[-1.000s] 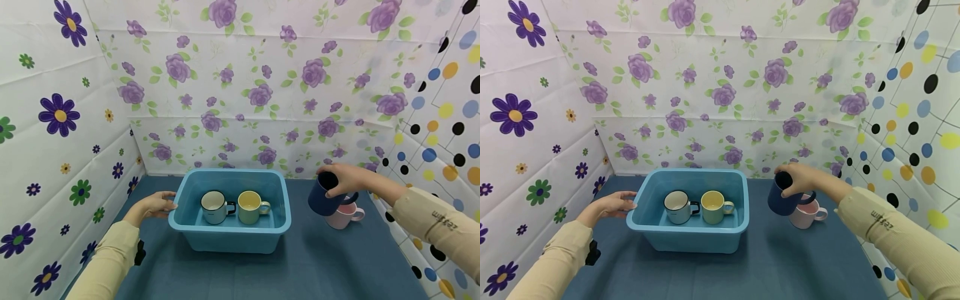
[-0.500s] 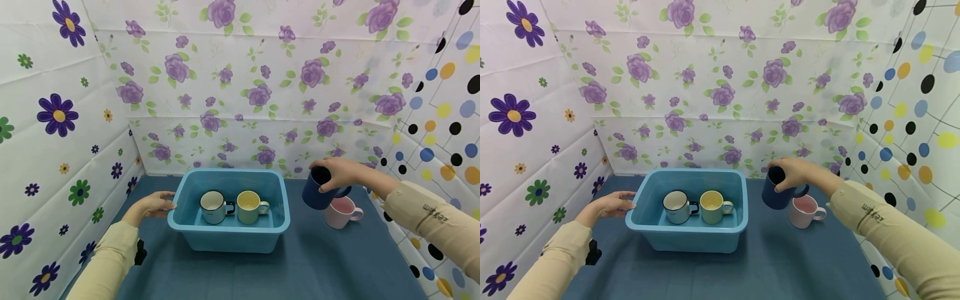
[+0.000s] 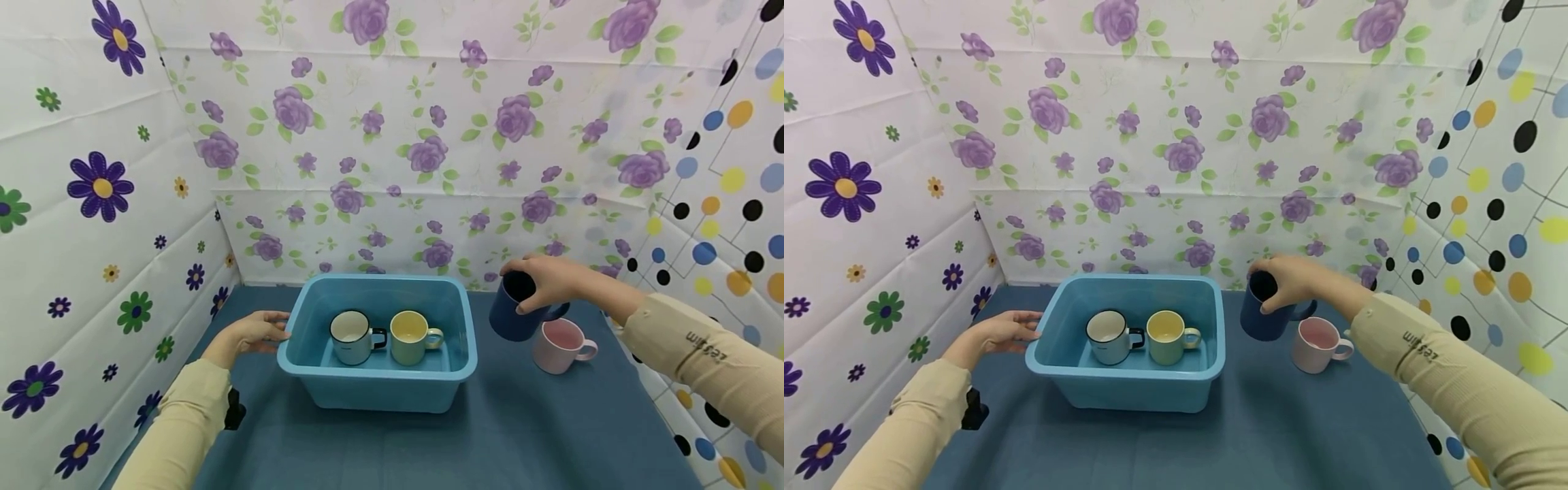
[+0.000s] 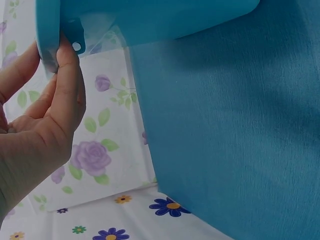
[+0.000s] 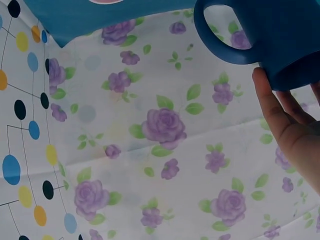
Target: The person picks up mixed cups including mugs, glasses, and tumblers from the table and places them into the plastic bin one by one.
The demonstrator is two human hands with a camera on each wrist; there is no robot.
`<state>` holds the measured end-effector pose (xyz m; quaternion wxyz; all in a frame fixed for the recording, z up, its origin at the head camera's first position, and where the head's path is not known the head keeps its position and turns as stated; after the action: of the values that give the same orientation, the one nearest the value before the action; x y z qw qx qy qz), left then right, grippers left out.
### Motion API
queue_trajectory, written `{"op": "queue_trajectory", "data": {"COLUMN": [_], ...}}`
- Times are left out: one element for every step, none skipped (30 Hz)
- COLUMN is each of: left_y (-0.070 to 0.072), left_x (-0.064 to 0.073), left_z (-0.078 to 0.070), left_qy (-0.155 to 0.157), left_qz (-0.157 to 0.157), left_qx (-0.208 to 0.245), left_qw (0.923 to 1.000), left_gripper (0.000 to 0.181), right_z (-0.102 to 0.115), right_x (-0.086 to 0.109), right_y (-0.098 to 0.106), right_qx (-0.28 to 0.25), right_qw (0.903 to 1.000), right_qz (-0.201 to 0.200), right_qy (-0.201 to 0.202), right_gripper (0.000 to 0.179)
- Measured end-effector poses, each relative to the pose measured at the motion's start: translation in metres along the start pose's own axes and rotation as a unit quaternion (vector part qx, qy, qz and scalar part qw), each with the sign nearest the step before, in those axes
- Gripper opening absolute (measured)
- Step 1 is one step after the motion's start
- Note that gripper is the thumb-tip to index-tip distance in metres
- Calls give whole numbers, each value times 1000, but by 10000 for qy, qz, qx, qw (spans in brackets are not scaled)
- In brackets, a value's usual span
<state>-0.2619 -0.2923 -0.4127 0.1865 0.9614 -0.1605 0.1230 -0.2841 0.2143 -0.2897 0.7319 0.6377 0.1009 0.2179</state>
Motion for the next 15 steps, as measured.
{"op": "queue_trajectory", "data": {"left_y": [0, 0, 0, 0, 0, 0, 0, 0, 0, 0, 1, 1, 1, 0, 0], "left_x": [0, 0, -1, -1, -1, -2, -2, -2, -2, -2, -2, -2, -2, -2, -2], "left_z": [0, 0, 0, 0, 1, 1, 2, 2, 3, 3, 3, 3, 3, 3, 3], "left_qy": [-14, -16, -17, -27, -36, -38, -44, -45, -52, -54, -56, -54, -57, -55, -57], "left_qz": [4, 3, 4, 13, 20, 27, 41, 47, 58, 60, 62, 63, 62, 49, 46], "left_qx": [15, 35, 63, 87, 106, 122, 130, 152, 167, 182, 182, 192, 200, 219, 220], "left_qw": [10000, 10000, 10000, 10000, 9999, 9999, 9999, 9999, 9998, 9998, 9998, 9998, 9998, 9997, 9997], "left_gripper": [69, 69, 68, 68, 68, 68, 68, 68, 69, 69, 69, 70, 70, 70, 70], "right_z": [1, 1, 1, 2, 2, 3, 3, 4, 5, 5, 6, 7, 8, 9, 10], "right_x": [0, 0, 0, 0, -1, -1, -2, -3, -4, -5, -6, -7, -8, -8, -8], "right_y": [-1, -1, -1, -1, 0, 1, 2, 3, 4, 5, 6, 7, 8, 9, 10], "right_qx": [14, 16, 8, -12, -40, -44, -48, -39, -28, -21, -11, -5, -23, -26, -32], "right_qw": [10000, 10000, 10000, 10000, 10000, 10000, 10000, 10000, 10000, 10000, 9999, 9999, 9999, 9999, 9999], "right_qz": [5, 17, 31, 41, 52, 59, 59, 63, 62, 65, 75, 88, 105, 126, 140], "right_qy": [-22, -39, -41, -33, -19, -2, 19, 34, 59, 71, 80, 85, 83, 74, 71], "right_gripper": [62, 62, 62, 62, 62, 62, 61, 62, 62, 62, 62, 63, 63, 63, 63]}}
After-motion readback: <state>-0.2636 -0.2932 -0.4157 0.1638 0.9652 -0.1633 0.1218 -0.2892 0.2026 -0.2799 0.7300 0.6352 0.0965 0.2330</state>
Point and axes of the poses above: each hand's wrist, its own x-axis away from the middle knuckle, its own y-axis out of the back of the hand, z = x × y, the point moved 1 cm from there along -x, towards the middle knuckle, and after that the axes turned 11 degrees about -y, right-handed, at the moved point
